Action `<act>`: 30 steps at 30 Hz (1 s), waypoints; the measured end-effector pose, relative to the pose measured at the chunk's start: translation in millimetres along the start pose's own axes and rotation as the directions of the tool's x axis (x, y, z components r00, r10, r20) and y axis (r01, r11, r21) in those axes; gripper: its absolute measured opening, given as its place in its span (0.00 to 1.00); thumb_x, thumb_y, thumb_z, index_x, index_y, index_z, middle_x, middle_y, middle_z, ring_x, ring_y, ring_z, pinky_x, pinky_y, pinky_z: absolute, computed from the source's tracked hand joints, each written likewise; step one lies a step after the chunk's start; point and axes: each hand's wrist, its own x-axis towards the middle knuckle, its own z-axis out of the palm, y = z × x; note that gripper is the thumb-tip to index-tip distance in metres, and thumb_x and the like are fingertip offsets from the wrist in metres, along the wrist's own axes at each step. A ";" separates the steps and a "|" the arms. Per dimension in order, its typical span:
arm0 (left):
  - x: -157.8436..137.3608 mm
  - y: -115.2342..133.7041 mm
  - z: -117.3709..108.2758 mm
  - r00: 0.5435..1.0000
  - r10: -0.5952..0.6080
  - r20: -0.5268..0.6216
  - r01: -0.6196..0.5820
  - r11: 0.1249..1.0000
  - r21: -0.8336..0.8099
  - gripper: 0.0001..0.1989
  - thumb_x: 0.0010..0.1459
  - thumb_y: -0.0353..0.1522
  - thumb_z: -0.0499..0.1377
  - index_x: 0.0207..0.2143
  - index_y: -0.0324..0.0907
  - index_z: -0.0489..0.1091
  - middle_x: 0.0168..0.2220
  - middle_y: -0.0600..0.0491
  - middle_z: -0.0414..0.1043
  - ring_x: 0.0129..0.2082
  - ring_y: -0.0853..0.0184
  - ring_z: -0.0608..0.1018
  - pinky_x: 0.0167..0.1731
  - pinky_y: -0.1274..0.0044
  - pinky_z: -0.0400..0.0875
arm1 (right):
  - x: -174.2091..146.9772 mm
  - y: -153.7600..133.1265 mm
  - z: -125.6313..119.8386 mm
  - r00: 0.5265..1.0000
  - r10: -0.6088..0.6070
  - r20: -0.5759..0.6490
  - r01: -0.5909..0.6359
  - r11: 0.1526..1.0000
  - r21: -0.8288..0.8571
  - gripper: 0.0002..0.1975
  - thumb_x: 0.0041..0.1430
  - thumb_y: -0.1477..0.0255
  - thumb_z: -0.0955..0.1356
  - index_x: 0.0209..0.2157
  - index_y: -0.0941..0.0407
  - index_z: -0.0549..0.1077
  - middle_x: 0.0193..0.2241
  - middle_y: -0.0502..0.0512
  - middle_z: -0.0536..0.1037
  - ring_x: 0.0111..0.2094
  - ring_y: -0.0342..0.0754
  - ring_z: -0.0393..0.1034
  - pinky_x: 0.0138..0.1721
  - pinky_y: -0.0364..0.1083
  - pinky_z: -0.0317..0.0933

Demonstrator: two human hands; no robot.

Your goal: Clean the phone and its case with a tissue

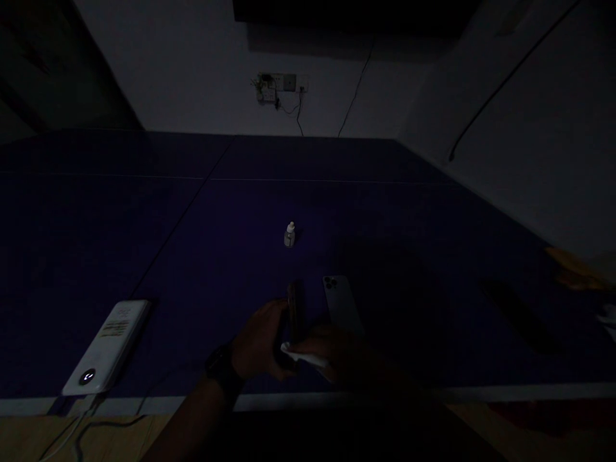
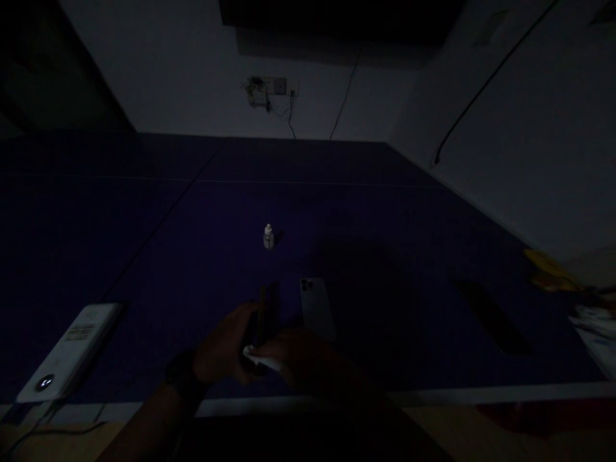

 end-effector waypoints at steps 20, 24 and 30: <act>0.5 0.3 -0.3 1.000 -0.011 -0.017 0.010 0.997 -0.074 0.55 0.30 0.35 0.77 0.62 0.44 0.58 0.59 0.43 0.66 0.58 0.44 0.70 0.59 0.56 0.63 | -8.9 -17.4 -4.6 0.999 0.031 0.033 -0.027 0.993 -0.111 0.24 0.65 0.77 0.63 0.60 0.50 0.72 0.41 0.57 0.82 0.39 0.49 0.75 0.38 0.44 0.63; 0.0 6.6 -2.9 0.999 -0.010 -0.032 0.006 0.991 -0.131 0.55 0.34 0.40 0.77 0.64 0.45 0.57 0.58 0.43 0.68 0.57 0.45 0.71 0.58 0.56 0.64 | -14.5 -19.5 -5.1 0.991 0.133 0.022 -0.130 0.984 -0.120 0.30 0.63 0.75 0.67 0.65 0.48 0.66 0.42 0.57 0.81 0.38 0.49 0.75 0.38 0.45 0.66; -2.8 23.5 -7.9 0.999 -0.019 -0.035 0.009 0.968 -0.251 0.48 0.46 0.53 0.72 0.64 0.45 0.59 0.58 0.42 0.70 0.55 0.48 0.74 0.55 0.58 0.68 | -9.1 -23.9 -22.0 0.983 0.180 -0.038 -0.182 0.982 -0.051 0.42 0.55 0.67 0.76 0.69 0.51 0.60 0.51 0.64 0.79 0.47 0.58 0.76 0.47 0.51 0.69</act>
